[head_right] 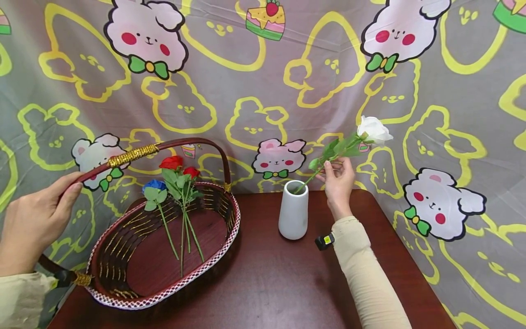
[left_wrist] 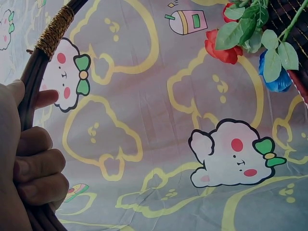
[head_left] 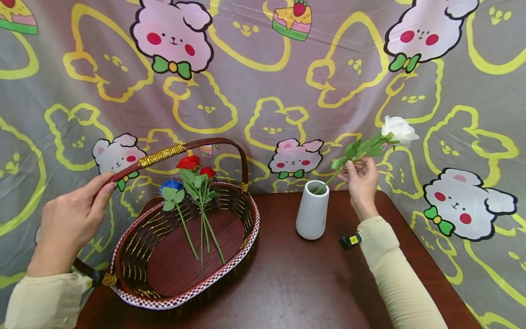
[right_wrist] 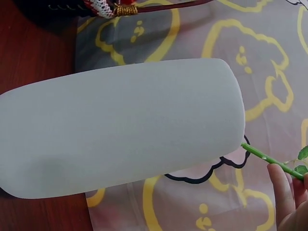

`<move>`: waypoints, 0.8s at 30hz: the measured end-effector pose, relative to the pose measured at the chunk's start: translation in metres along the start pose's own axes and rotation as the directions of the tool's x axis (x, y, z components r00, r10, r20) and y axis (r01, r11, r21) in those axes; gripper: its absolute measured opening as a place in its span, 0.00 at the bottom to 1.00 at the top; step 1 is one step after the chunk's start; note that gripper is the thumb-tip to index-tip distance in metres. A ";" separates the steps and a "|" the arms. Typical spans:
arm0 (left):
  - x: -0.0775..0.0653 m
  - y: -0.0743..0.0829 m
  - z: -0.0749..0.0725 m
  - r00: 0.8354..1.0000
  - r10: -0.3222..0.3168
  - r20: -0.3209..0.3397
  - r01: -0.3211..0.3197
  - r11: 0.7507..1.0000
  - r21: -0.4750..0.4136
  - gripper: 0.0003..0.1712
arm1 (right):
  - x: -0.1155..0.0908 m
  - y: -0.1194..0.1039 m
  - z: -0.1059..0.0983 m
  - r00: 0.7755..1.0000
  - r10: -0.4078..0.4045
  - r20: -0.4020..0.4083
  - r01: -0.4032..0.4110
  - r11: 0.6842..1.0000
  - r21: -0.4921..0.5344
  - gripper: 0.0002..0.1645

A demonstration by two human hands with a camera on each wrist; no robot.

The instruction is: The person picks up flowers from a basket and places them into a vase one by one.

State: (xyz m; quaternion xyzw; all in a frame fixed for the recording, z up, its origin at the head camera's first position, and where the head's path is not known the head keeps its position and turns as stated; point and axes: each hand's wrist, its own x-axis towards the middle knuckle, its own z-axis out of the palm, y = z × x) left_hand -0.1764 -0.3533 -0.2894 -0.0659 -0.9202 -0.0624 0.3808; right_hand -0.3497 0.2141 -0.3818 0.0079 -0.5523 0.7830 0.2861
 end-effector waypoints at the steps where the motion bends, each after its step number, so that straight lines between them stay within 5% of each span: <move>1: 0.000 0.000 0.000 1.000 0.001 -0.002 -0.001 1.000 -0.002 0.18 | 0.000 0.000 0.000 1.000 0.001 0.002 -0.001 1.000 -0.001 0.09; 24: 0.001 0.000 0.000 1.000 0.007 0.000 -0.007 1.000 -0.005 0.19 | -0.011 0.014 0.006 0.994 -0.025 0.104 0.040 0.988 -0.147 0.11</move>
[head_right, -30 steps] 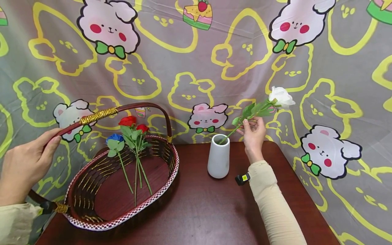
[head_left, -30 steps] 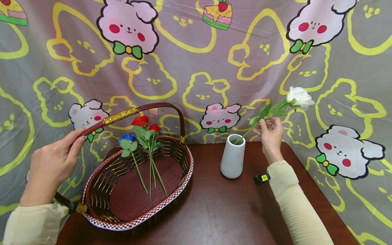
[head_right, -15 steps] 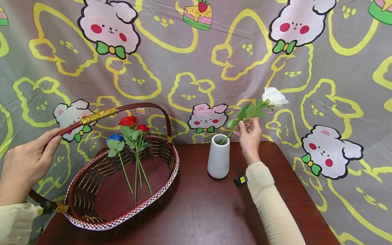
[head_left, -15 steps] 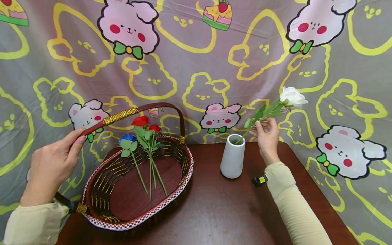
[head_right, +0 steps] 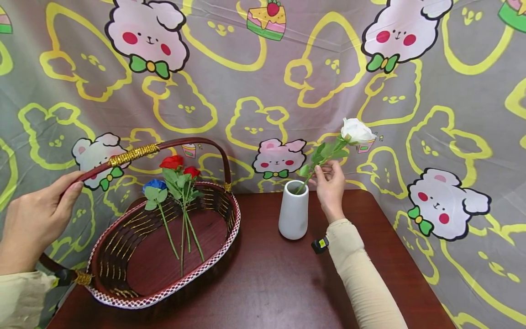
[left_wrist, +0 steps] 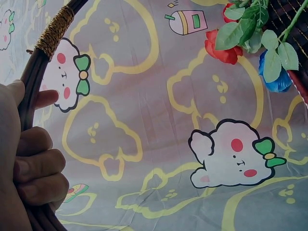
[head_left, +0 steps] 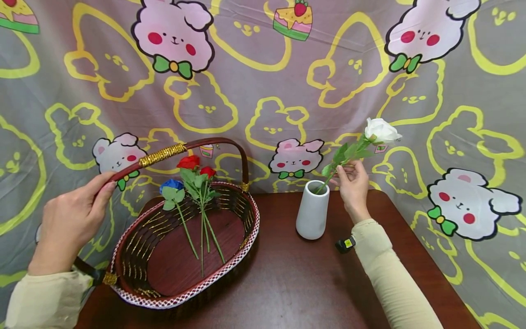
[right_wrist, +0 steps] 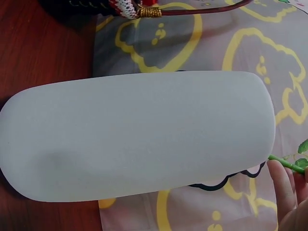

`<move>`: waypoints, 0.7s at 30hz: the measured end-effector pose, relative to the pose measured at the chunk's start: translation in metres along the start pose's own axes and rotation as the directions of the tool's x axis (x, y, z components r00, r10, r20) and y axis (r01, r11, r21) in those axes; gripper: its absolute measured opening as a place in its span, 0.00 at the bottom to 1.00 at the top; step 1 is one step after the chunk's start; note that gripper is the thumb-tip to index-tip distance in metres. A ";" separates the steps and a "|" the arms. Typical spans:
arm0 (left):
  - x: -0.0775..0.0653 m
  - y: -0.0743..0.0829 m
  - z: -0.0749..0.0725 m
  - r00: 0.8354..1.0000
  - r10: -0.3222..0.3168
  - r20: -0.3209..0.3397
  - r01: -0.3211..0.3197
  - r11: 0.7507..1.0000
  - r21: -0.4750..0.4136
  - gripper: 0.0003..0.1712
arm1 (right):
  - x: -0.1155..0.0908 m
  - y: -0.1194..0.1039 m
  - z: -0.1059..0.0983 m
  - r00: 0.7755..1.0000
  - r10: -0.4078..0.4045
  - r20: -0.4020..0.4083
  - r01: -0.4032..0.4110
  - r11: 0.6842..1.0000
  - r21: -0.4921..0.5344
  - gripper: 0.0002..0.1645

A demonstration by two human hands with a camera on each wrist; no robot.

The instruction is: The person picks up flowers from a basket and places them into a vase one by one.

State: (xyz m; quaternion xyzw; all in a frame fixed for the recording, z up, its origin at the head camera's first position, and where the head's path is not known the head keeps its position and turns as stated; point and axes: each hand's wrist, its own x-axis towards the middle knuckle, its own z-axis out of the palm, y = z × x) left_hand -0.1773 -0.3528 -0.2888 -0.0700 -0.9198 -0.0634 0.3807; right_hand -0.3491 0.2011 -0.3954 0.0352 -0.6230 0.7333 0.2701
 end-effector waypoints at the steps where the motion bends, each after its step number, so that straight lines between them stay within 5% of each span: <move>1: 0.000 0.000 0.000 1.000 0.002 -0.003 -0.002 1.000 -0.001 0.19 | 0.000 0.001 0.000 1.000 -0.001 0.005 0.001 1.000 -0.009 0.12; 21: -0.001 0.002 -0.001 1.000 -0.007 0.008 0.007 1.000 0.010 0.20 | -0.002 0.009 0.001 0.997 -0.019 0.078 0.027 0.994 -0.110 0.17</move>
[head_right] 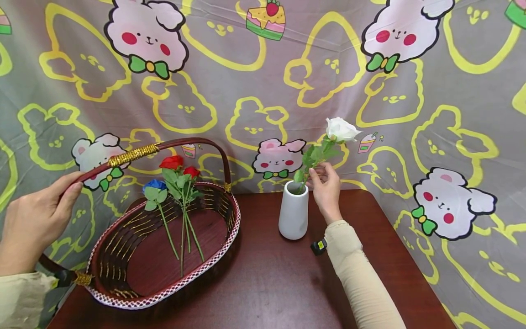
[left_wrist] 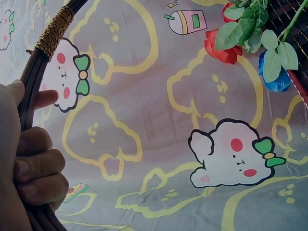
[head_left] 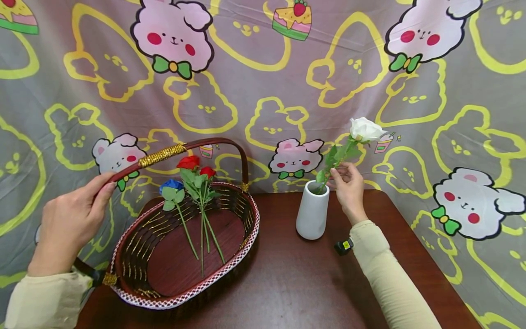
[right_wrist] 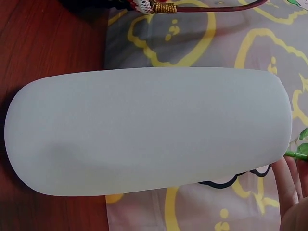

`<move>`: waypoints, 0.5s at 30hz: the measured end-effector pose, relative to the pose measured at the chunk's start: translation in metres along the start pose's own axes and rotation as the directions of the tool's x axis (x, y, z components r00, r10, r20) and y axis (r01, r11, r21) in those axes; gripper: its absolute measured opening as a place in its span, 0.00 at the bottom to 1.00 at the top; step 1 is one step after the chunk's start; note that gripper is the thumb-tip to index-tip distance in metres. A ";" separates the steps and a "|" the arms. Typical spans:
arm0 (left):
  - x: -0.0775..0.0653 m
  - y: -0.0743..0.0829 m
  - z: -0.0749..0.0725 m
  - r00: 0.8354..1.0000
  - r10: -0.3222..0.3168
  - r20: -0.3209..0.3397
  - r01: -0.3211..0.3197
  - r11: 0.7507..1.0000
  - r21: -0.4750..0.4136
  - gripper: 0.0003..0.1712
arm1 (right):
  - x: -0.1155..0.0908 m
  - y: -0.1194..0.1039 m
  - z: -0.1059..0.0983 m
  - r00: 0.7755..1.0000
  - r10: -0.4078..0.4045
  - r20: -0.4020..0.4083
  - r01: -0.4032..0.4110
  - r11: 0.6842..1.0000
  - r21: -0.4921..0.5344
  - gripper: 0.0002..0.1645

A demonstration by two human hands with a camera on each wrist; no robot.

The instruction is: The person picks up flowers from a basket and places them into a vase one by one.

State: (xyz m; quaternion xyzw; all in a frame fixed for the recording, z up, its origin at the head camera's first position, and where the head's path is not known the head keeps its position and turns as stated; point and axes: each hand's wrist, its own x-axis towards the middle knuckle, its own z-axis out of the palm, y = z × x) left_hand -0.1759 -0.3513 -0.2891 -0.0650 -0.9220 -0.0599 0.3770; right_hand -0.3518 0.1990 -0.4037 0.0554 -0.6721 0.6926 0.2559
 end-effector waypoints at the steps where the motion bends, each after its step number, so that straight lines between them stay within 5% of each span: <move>1: 0.000 0.000 0.000 1.000 0.004 -0.003 -0.004 1.000 0.000 0.19 | 0.000 0.000 0.000 1.000 -0.005 0.002 0.005 1.000 0.001 0.17; 15: 0.001 0.000 0.000 1.000 0.011 -0.018 -0.011 1.000 0.005 0.17 | -0.001 0.005 0.001 0.998 -0.066 0.018 0.066 0.998 -0.002 0.17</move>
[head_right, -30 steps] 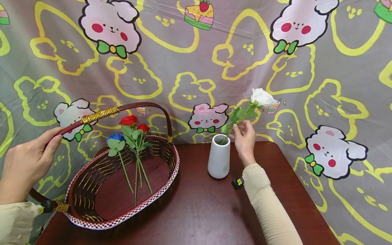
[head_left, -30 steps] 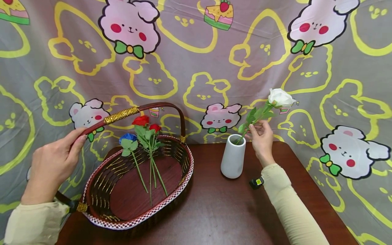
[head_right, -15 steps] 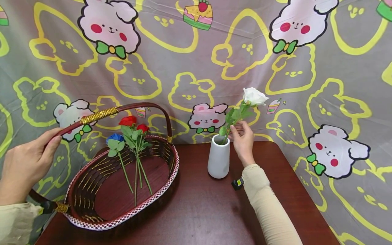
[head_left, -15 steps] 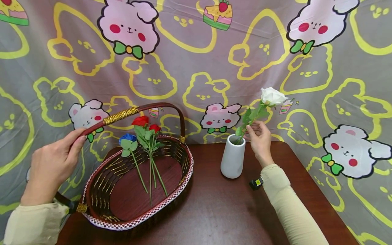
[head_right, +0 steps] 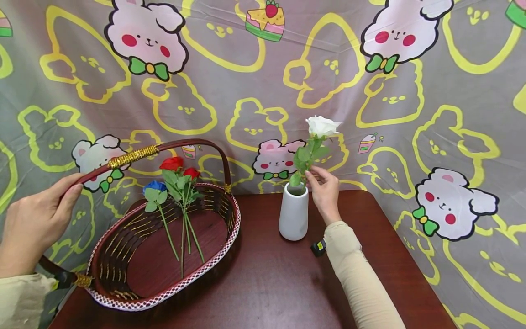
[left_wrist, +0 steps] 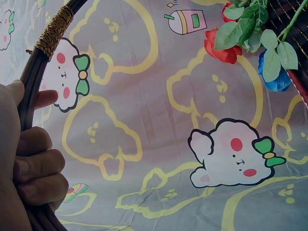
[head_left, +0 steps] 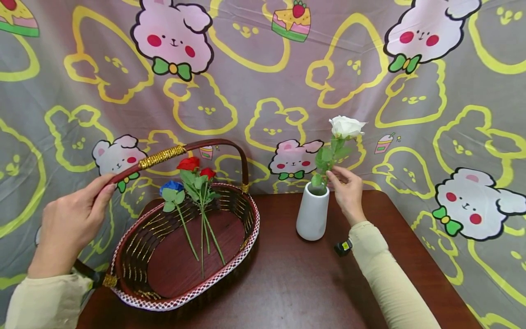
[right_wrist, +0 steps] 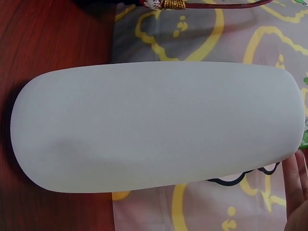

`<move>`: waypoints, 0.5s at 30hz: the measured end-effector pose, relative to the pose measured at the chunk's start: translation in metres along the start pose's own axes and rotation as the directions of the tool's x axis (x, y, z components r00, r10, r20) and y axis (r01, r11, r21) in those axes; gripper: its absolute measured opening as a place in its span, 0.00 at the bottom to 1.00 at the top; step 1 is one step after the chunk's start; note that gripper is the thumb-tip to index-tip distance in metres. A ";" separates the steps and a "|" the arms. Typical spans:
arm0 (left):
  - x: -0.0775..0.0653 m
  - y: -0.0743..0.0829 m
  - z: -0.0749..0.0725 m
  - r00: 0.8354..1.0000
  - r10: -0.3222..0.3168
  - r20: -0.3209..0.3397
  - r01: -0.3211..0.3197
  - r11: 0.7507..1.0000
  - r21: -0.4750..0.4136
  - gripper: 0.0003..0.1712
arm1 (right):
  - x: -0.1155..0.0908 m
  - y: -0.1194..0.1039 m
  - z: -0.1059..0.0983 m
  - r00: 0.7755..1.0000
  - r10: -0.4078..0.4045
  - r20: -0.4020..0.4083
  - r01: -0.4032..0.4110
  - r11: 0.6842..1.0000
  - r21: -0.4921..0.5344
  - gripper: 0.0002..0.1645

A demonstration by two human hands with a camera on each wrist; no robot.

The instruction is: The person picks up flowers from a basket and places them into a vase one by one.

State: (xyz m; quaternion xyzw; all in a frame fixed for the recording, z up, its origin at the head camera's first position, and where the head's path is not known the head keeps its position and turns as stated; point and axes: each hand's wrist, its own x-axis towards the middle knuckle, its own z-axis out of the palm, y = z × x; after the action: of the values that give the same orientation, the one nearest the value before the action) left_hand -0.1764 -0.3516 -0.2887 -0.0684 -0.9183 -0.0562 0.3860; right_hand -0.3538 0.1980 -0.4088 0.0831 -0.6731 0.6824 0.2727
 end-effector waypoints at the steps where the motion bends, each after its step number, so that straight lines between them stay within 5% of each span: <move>1: 0.000 0.000 0.000 1.000 0.001 -0.001 -0.001 1.000 -0.001 0.17 | 0.000 0.000 0.000 1.000 0.000 0.002 0.000 1.000 -0.008 0.17; 15: 0.000 0.002 -0.001 0.999 -0.027 0.023 0.027 1.000 0.006 0.18 | -0.013 -0.037 0.001 0.992 -0.047 0.114 0.072 0.971 -0.228 0.16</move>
State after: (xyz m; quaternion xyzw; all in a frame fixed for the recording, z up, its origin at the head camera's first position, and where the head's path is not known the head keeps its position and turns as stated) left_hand -0.1752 -0.3502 -0.2880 -0.0554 -0.9236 -0.0580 0.3749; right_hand -0.3256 0.1912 -0.3823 0.1078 -0.7589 0.5853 0.2642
